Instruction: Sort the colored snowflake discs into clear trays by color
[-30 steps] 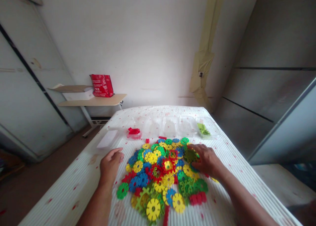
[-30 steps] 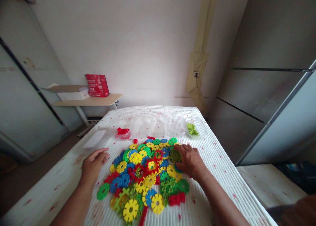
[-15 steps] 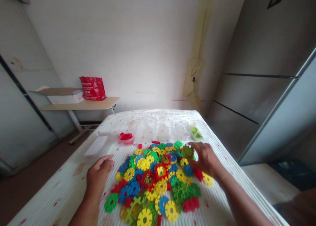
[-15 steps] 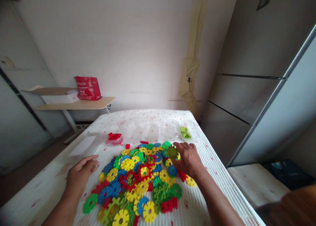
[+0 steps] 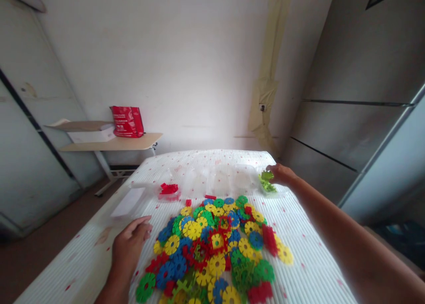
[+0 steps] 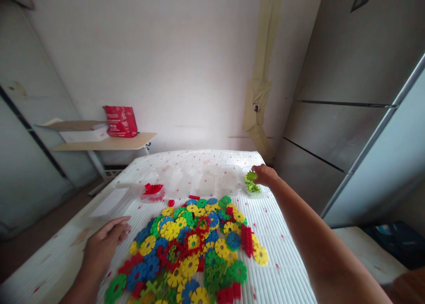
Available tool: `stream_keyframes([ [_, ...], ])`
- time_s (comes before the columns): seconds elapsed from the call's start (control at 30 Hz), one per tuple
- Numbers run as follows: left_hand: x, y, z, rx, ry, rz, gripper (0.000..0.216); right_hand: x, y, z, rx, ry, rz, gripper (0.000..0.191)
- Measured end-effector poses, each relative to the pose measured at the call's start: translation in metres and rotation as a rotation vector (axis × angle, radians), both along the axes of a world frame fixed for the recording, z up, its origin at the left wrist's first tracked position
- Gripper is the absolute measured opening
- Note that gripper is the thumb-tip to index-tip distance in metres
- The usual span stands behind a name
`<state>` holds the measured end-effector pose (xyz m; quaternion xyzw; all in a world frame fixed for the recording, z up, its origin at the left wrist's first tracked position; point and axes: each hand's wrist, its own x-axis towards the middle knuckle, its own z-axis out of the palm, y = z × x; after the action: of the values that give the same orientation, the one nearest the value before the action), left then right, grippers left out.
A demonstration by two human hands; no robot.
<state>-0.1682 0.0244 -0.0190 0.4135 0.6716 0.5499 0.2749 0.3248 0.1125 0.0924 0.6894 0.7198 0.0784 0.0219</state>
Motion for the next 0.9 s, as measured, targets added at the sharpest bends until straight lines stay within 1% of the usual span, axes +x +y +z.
stream_keyframes([
  [0.17, -0.001, -0.001, -0.001, -0.015, 0.008, 0.003, 0.040, 0.001, 0.016, -0.012, -0.072, -0.017, 0.018, 0.042],
  [0.3, -0.001, -0.001, -0.002, -0.010, 0.000, -0.004, 0.041, 0.000, 0.024, -0.015, -0.118, -0.046, 0.025, 0.044],
  [0.53, 0.004, -0.003, 0.003, 0.023, -0.032, -0.020, 0.040, -0.003, 0.030, -0.018, -0.172, -0.064, -0.003, 0.047],
  [0.63, 0.005, -0.004, 0.004, 0.039, -0.043, -0.025, 0.039, -0.002, 0.030, -0.015, -0.160, -0.045, -0.003, 0.046],
  [0.77, 0.006, -0.004, 0.003, 0.069, -0.041, -0.029, 0.037, 0.001, 0.024, -0.002, -0.091, -0.023, 0.006, 0.044],
  [0.83, 0.007, -0.004, 0.004, 0.077, -0.054, -0.028, 0.037, -0.004, 0.014, 0.007, -0.049, -0.016, 0.019, 0.041],
  [0.9, 0.008, -0.004, 0.004, 0.083, -0.076, -0.026, 0.037, -0.018, -0.002, 0.012, 0.001, 0.039, 0.074, 0.037],
])
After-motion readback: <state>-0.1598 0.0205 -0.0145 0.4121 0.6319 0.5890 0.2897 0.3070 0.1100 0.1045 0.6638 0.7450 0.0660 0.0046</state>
